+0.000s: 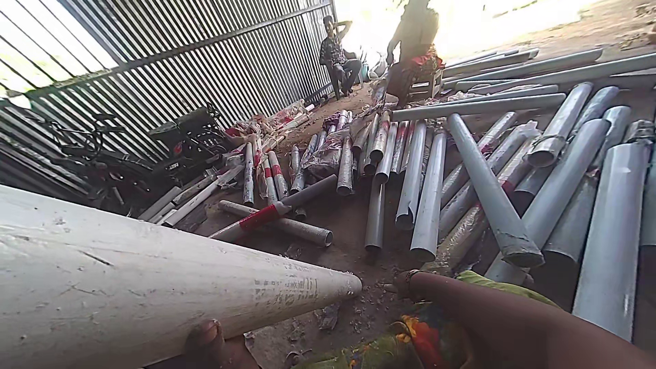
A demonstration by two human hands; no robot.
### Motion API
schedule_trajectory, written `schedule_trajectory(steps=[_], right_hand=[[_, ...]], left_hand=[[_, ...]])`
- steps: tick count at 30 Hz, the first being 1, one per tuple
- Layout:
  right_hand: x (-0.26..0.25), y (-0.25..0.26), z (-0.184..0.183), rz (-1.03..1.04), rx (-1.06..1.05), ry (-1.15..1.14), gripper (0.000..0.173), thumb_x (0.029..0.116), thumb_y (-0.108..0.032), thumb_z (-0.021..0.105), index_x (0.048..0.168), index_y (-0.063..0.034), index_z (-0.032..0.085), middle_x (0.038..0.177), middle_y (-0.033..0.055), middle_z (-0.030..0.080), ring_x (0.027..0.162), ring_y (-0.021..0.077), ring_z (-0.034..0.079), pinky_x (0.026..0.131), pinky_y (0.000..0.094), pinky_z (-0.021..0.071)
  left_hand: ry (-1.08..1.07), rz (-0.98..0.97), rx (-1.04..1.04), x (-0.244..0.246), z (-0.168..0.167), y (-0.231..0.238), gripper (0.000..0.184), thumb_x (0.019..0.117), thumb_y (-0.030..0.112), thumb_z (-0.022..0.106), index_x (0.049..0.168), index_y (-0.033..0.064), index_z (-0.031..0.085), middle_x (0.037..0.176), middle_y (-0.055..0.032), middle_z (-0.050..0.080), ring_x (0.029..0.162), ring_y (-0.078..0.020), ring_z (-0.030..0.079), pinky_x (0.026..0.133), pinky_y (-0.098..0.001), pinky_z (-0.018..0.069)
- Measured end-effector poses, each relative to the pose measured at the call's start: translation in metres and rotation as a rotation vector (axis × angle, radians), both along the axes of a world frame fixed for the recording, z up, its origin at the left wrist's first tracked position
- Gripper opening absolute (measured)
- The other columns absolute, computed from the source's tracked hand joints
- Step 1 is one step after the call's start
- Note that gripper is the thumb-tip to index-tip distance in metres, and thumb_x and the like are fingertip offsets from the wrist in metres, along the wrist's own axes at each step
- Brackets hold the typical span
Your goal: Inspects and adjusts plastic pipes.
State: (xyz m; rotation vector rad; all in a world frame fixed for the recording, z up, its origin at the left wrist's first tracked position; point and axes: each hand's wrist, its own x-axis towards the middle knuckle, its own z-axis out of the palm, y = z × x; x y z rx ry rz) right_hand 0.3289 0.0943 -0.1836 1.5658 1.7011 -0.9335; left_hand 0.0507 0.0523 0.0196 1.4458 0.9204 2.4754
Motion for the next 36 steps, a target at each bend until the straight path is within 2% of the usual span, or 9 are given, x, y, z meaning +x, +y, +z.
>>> schedule_trajectory(steps=[2,6,14,19,23,27,30,34,36], right_hand=[[-0.002,-0.003,0.005,0.013,0.002,-0.005,0.054,0.1106,-0.033,0.048,0.136,0.014,0.054,0.138,0.0338,0.057,0.133,0.0455,0.054,0.107,0.0632,0.0401],[-0.002,-0.005,0.005,0.015,0.011,-0.003,0.053,0.1104,-0.032,0.048,0.138,0.0128,0.053,0.139,0.0333,0.057,0.133,0.0455,0.054,0.107,0.0639,0.0405],[-0.002,-0.005,0.004,0.017,0.004,0.004,0.052,0.1097,-0.031,0.05,0.138,0.0133,0.053,0.14,0.0335,0.056,0.134,0.0452,0.053,0.108,0.0635,0.0395],[-0.002,-0.005,0.004,-0.011,0.003,0.011,0.055,0.1102,-0.035,0.048,0.139,0.0116,0.053,0.141,0.0328,0.056,0.135,0.0453,0.053,0.108,0.0634,0.0396],[-0.002,-0.004,0.001,-0.006,0.002,0.012,0.055,0.11,-0.035,0.048,0.138,0.0116,0.054,0.138,0.0333,0.057,0.132,0.0457,0.054,0.106,0.0646,0.0402],[-0.002,-0.004,-0.001,-0.014,0.004,0.013,0.05,0.1097,-0.031,0.049,0.135,0.0123,0.056,0.136,0.033,0.058,0.131,0.0458,0.055,0.106,0.0641,0.0405],[-0.001,-0.003,-0.003,-0.016,0.002,0.009,0.052,0.1093,-0.032,0.05,0.137,0.0112,0.055,0.139,0.0324,0.057,0.133,0.0449,0.054,0.107,0.064,0.0399],[-0.002,-0.005,0.0,-0.014,0.007,0.016,0.051,0.1095,-0.03,0.05,0.136,0.0124,0.055,0.139,0.0333,0.056,0.133,0.0456,0.054,0.107,0.0644,0.0395],[-0.003,-0.005,0.001,-0.011,0.004,0.015,0.05,0.1095,-0.03,0.05,0.135,0.0123,0.056,0.139,0.0331,0.057,0.133,0.0457,0.054,0.107,0.0642,0.0397]], left_hand=[[-0.006,0.005,-0.022,0.003,0.002,-0.003,0.09,0.0862,0.039,0.068,0.131,-0.0196,0.016,0.112,0.0047,0.05,0.103,0.0149,0.056,0.09,-0.0094,0.0489],[-0.018,-0.013,-0.016,0.005,0.003,-0.006,0.091,0.0823,0.044,0.073,0.128,-0.0154,0.021,0.11,0.0092,0.053,0.1,0.0152,0.058,0.088,-0.0095,0.0504],[-0.002,-0.02,0.001,0.008,0.003,-0.011,0.087,0.0863,0.04,0.068,0.128,-0.0179,0.019,0.109,0.0079,0.052,0.099,0.0166,0.057,0.088,-0.0084,0.0495],[-0.022,-0.037,0.009,0.011,0.006,-0.014,0.091,0.0826,0.05,0.075,0.124,-0.0122,0.023,0.106,0.0128,0.055,0.098,0.0163,0.059,0.086,-0.0092,0.0517],[-0.017,-0.026,0.01,0.01,0.005,-0.014,0.091,0.0832,0.049,0.073,0.125,-0.0133,0.022,0.108,0.0114,0.054,0.099,0.0163,0.059,0.087,-0.0087,0.0509],[-0.025,-0.03,0.009,0.011,0.004,-0.015,0.069,0.0891,0.031,0.064,0.124,-0.0128,0.024,0.105,0.0113,0.053,0.098,0.0171,0.057,0.086,-0.0079,0.0501],[-0.023,-0.039,0.011,0.012,0.004,-0.016,0.06,0.0906,0.027,0.061,0.122,-0.0107,0.026,0.103,0.0129,0.055,0.097,0.017,0.058,0.086,-0.008,0.0507],[-0.035,-0.028,0.015,0.012,0.004,-0.015,0.06,0.0905,0.027,0.06,0.122,-0.0118,0.027,0.103,0.012,0.054,0.096,0.0172,0.058,0.086,-0.0077,0.0504],[-0.021,-0.03,0.001,0.012,0.004,-0.016,0.067,0.0914,0.029,0.058,0.127,-0.0149,0.021,0.107,0.0097,0.051,0.1,0.0172,0.056,0.088,-0.0078,0.049]])
